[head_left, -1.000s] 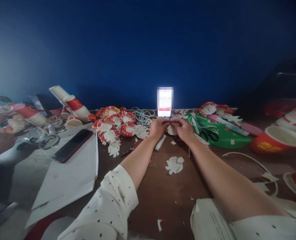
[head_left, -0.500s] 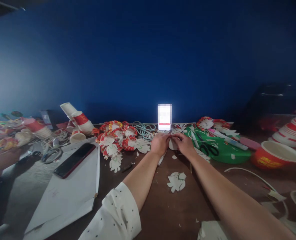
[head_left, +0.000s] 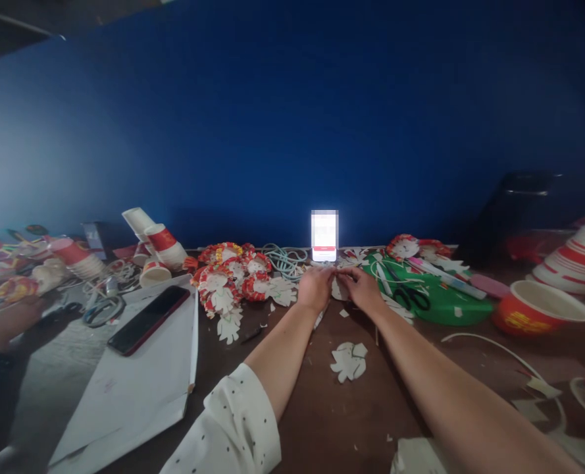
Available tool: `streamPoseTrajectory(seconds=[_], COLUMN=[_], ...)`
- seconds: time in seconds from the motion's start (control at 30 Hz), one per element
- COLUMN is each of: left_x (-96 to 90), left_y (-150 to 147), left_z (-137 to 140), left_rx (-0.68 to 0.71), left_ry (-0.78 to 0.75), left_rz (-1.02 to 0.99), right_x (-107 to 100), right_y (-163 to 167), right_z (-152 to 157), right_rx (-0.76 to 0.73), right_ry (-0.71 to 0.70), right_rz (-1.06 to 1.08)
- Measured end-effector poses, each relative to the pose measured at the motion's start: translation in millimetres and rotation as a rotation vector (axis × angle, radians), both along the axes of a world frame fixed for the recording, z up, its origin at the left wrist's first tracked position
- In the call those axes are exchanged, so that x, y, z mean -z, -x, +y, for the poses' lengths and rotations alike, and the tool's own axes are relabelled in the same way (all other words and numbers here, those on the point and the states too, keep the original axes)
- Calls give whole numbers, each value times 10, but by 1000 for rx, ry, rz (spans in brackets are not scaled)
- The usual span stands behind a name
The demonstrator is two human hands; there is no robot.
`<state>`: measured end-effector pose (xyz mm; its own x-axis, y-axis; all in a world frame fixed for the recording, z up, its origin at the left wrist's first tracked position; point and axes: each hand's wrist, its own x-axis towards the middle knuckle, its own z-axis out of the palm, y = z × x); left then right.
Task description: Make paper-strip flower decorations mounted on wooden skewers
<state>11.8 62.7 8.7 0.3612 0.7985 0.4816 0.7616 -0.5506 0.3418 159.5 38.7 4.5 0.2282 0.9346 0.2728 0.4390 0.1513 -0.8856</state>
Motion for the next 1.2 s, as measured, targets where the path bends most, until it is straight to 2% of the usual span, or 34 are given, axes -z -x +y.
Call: streamPoseTrajectory(seconds=[0.3,0.77,1.2], left_x=[46,-50,-19], left_y=[2,-7,-2], left_z=[53,-4,29], left_rx=[108,37,111], left_ry=[-10,162,173], left_rz=[-79,-332,-380], right_x=[35,86,70], right_y=[-21,-30,-34], right_z=[15,57,31], right_rx=[27,11,-9], right_ry=[25,2,7], right_rz=[11,70,71])
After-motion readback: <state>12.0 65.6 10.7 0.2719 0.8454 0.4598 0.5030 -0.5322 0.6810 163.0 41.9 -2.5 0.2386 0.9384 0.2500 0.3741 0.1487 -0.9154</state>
